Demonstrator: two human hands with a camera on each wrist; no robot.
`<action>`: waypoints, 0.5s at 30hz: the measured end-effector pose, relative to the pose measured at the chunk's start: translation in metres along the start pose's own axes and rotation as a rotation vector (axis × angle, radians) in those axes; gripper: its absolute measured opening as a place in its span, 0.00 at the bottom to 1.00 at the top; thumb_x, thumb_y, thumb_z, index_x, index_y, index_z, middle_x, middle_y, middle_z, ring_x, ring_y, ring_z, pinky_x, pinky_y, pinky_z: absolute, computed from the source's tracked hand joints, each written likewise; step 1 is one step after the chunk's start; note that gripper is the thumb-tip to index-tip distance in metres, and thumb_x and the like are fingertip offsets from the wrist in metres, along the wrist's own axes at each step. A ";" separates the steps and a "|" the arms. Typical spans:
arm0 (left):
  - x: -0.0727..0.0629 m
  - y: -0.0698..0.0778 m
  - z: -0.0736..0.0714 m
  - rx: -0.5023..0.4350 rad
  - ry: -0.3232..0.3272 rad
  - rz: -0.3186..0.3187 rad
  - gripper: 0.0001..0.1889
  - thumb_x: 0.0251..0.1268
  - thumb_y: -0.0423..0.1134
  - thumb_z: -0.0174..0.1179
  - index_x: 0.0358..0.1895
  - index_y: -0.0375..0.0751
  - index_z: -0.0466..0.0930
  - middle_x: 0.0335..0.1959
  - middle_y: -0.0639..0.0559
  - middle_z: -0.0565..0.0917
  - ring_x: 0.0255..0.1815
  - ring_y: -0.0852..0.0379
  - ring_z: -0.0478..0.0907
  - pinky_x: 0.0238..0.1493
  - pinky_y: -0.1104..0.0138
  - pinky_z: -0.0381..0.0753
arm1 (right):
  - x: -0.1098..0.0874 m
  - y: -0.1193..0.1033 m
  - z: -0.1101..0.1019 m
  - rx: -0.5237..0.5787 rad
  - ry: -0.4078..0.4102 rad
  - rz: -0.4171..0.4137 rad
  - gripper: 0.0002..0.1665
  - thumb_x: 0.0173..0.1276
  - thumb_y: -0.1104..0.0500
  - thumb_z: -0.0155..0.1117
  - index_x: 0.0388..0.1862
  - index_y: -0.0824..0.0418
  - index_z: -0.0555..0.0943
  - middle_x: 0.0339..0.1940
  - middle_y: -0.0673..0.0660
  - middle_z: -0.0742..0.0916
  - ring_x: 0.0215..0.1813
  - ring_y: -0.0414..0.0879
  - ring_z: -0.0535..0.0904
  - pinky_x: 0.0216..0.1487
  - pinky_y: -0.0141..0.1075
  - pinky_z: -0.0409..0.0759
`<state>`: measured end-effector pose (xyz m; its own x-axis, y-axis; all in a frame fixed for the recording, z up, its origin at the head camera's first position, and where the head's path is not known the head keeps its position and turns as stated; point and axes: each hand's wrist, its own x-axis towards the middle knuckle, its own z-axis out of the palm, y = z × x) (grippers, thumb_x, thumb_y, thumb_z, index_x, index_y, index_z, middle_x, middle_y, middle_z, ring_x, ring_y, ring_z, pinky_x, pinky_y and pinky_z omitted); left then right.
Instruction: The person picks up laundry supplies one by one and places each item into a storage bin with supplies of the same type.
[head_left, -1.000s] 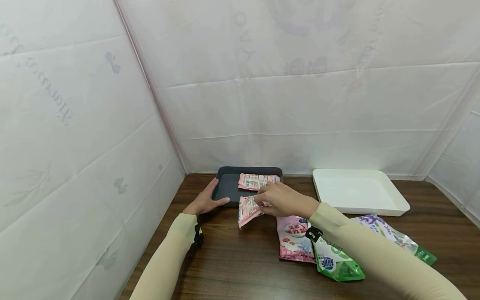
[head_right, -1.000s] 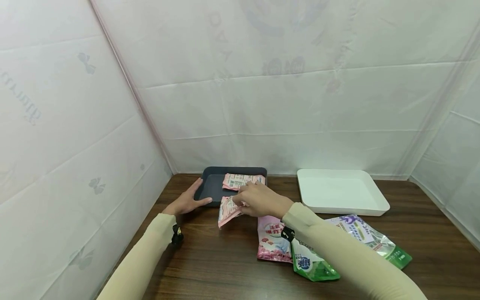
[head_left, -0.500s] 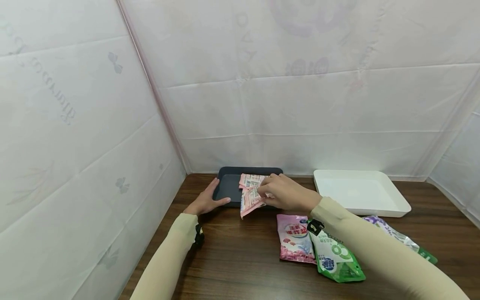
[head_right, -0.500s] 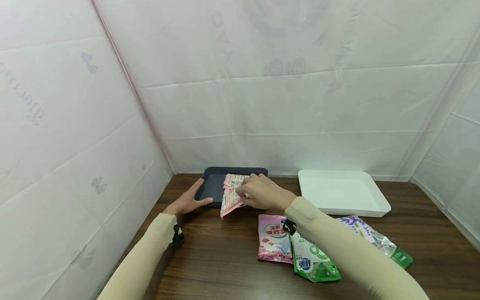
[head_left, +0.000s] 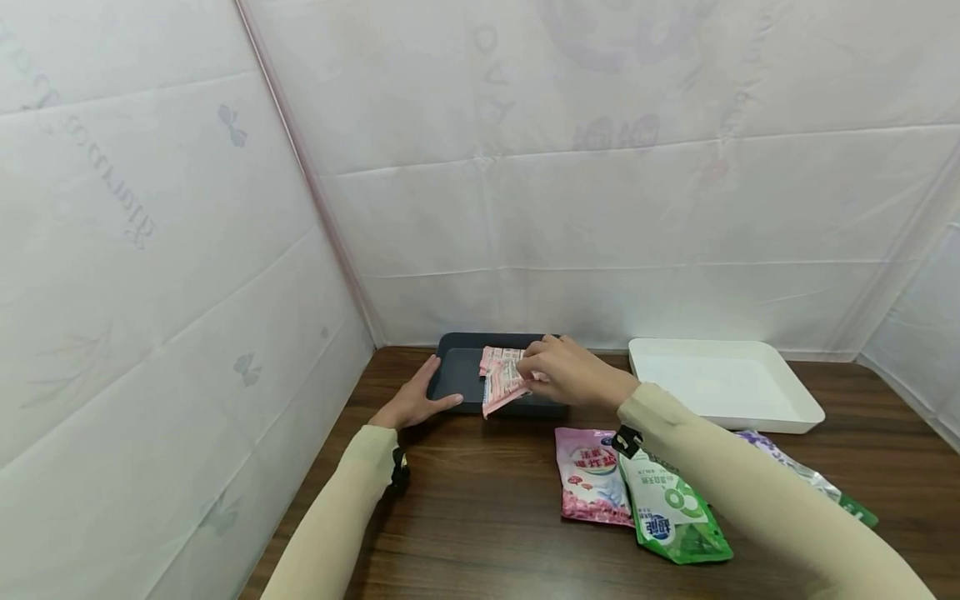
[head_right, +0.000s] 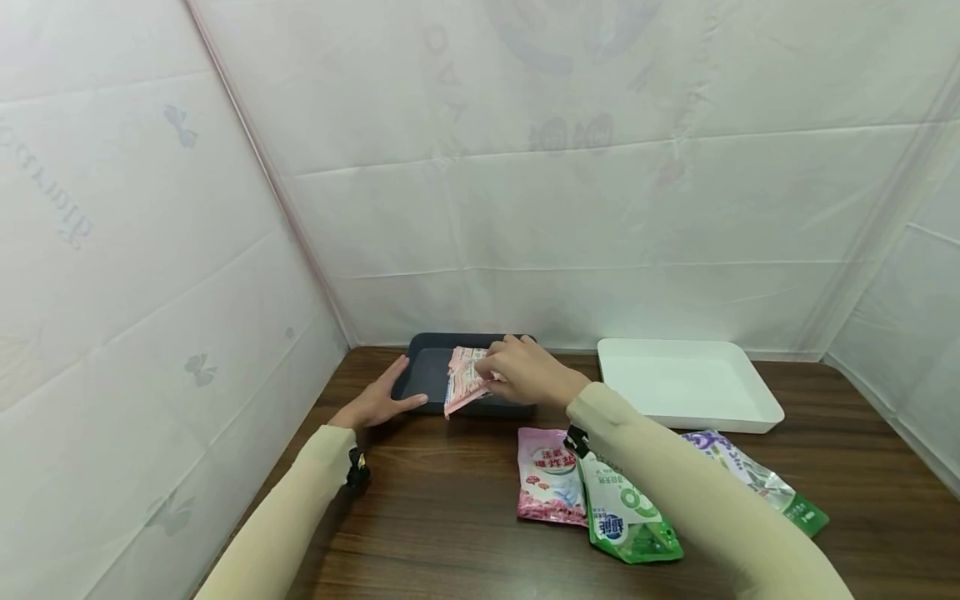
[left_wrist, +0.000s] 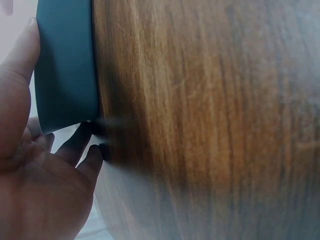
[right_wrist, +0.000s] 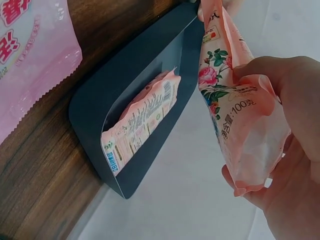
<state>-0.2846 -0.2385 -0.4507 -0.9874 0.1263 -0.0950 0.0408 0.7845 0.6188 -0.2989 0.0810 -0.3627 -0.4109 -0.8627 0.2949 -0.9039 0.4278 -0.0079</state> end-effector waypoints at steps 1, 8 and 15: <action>0.000 0.000 0.000 0.001 -0.004 -0.001 0.55 0.68 0.60 0.65 0.85 0.40 0.40 0.86 0.43 0.39 0.84 0.36 0.41 0.77 0.39 0.50 | 0.001 0.000 0.000 -0.001 0.002 0.001 0.06 0.74 0.56 0.68 0.35 0.49 0.83 0.48 0.52 0.88 0.52 0.52 0.81 0.52 0.50 0.76; 0.001 -0.003 -0.001 0.011 -0.005 0.000 0.55 0.69 0.61 0.64 0.85 0.41 0.39 0.86 0.43 0.38 0.84 0.37 0.41 0.78 0.40 0.50 | 0.009 0.006 0.005 -0.028 0.014 0.019 0.04 0.74 0.55 0.69 0.37 0.50 0.84 0.50 0.54 0.88 0.54 0.54 0.81 0.56 0.53 0.77; 0.000 -0.001 -0.001 0.000 -0.002 0.003 0.55 0.68 0.61 0.65 0.85 0.41 0.40 0.86 0.42 0.39 0.84 0.36 0.42 0.77 0.39 0.51 | 0.016 0.016 0.011 -0.054 0.023 0.035 0.03 0.73 0.54 0.70 0.38 0.50 0.85 0.50 0.55 0.88 0.51 0.53 0.82 0.54 0.53 0.78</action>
<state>-0.2850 -0.2399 -0.4501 -0.9871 0.1293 -0.0947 0.0432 0.7839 0.6194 -0.3210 0.0712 -0.3690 -0.4387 -0.8406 0.3177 -0.8810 0.4720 0.0324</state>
